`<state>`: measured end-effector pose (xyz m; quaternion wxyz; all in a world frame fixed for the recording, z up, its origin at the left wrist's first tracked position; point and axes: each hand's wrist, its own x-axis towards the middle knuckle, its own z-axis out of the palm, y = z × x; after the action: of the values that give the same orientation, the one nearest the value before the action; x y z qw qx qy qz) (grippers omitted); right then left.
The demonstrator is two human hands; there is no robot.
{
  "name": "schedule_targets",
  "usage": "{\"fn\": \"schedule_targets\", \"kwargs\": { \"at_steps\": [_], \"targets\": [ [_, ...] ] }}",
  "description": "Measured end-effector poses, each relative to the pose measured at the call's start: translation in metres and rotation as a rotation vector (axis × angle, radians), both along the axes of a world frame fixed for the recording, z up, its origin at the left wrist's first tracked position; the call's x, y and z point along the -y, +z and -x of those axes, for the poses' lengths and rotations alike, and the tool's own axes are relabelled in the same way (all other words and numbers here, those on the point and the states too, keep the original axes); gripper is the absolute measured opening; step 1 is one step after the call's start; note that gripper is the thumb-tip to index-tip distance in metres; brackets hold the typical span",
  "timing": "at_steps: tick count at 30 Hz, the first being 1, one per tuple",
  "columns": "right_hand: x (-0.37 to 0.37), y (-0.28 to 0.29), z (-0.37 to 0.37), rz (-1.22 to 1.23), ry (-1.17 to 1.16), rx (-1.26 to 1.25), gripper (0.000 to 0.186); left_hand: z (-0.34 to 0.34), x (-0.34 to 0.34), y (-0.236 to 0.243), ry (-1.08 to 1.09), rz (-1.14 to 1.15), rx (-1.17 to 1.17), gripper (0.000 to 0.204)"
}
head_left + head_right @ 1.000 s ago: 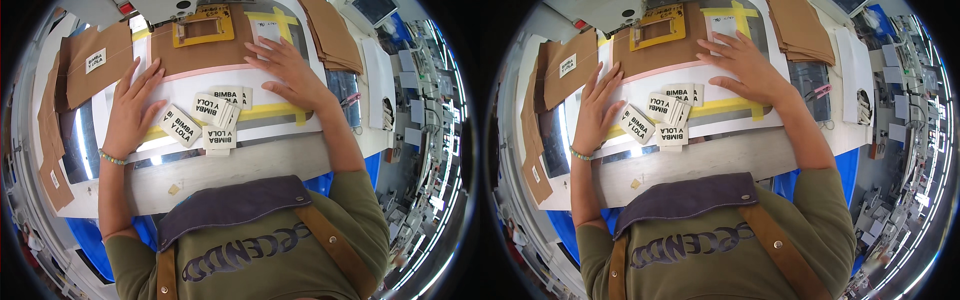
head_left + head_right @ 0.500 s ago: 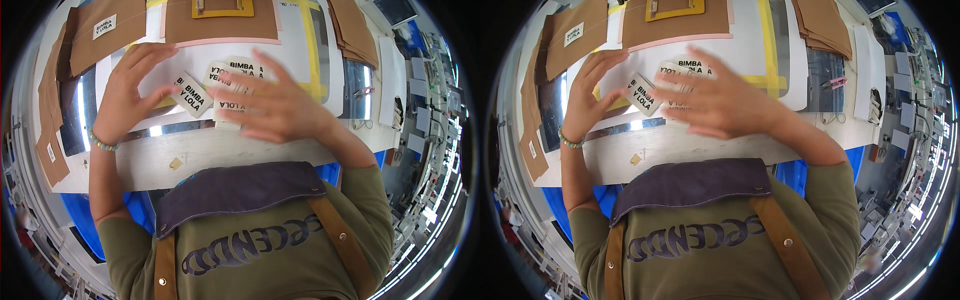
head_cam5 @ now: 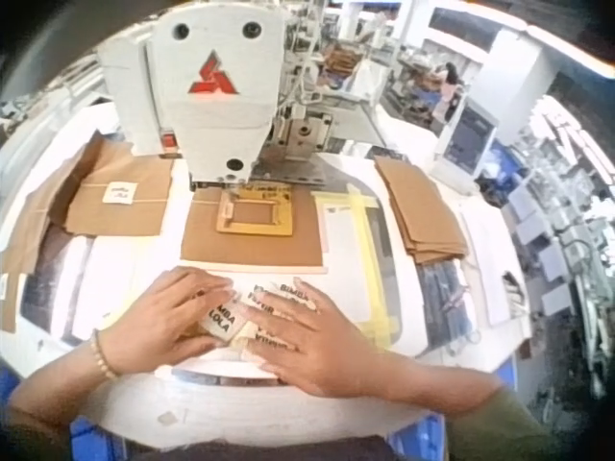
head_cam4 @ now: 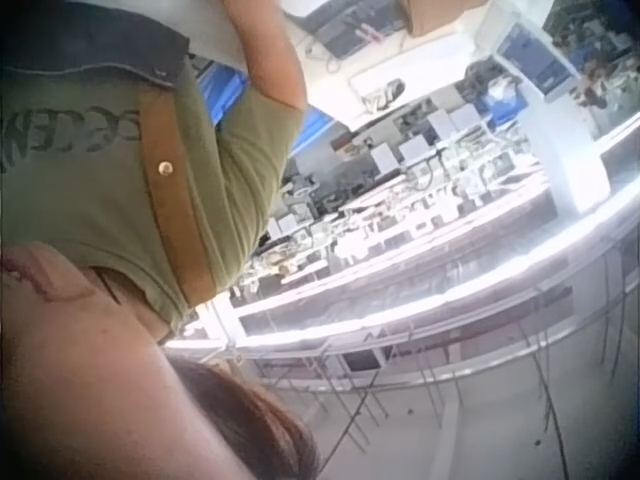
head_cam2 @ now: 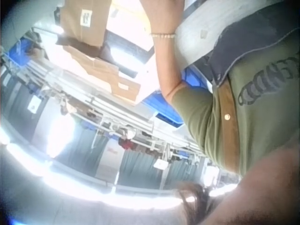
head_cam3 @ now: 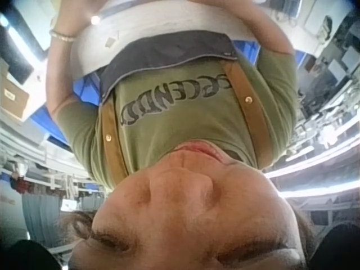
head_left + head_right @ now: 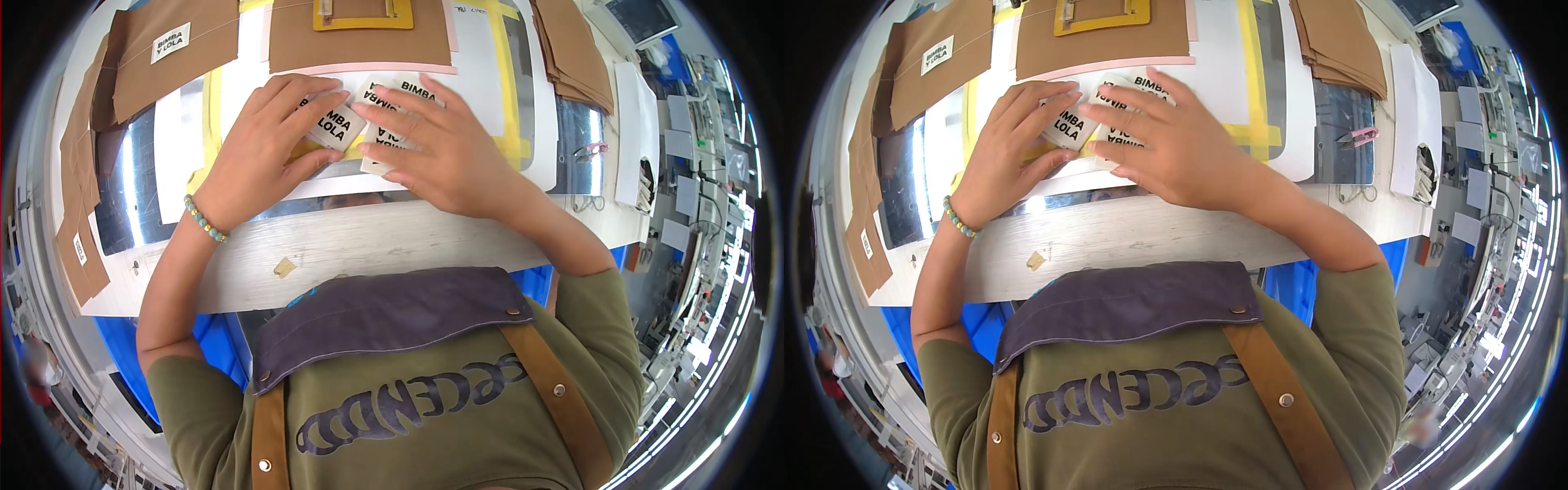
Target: The recorder is sewing branded leather labels onto brown leather panels using an industrial sewing machine.
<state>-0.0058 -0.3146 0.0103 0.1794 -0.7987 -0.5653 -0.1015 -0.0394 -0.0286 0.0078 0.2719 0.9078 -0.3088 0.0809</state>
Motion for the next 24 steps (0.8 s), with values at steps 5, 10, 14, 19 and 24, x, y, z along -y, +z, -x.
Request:
{"fn": "schedule_targets", "kwargs": {
  "at_steps": [5, 10, 14, 19, 24],
  "targets": [
    [0.027, 0.023, -0.016, -0.093, -0.131, 0.012, 0.025, -0.001, 0.007, 0.0, 0.031, -0.009, 0.019, 0.06],
    [0.035, 0.017, 0.001, -0.031, -0.124, 0.007, 0.031, 0.001, 0.008, 0.0, 0.026, -0.004, 0.016, 0.066],
    [0.024, 0.0, 0.017, 0.001, -0.153, 0.103, 0.04, -0.001, 0.013, 0.001, 0.003, 0.014, 0.006, 0.072],
    [0.013, -0.002, 0.027, -0.088, -0.133, 0.192, 0.041, 0.003, 0.019, 0.001, -0.03, 0.016, 0.02, 0.074],
    [-0.002, -0.009, 0.028, -0.082, -0.092, 0.205, 0.037, 0.003, 0.019, -0.002, -0.028, -0.003, 0.035, 0.076]
  ]
}}
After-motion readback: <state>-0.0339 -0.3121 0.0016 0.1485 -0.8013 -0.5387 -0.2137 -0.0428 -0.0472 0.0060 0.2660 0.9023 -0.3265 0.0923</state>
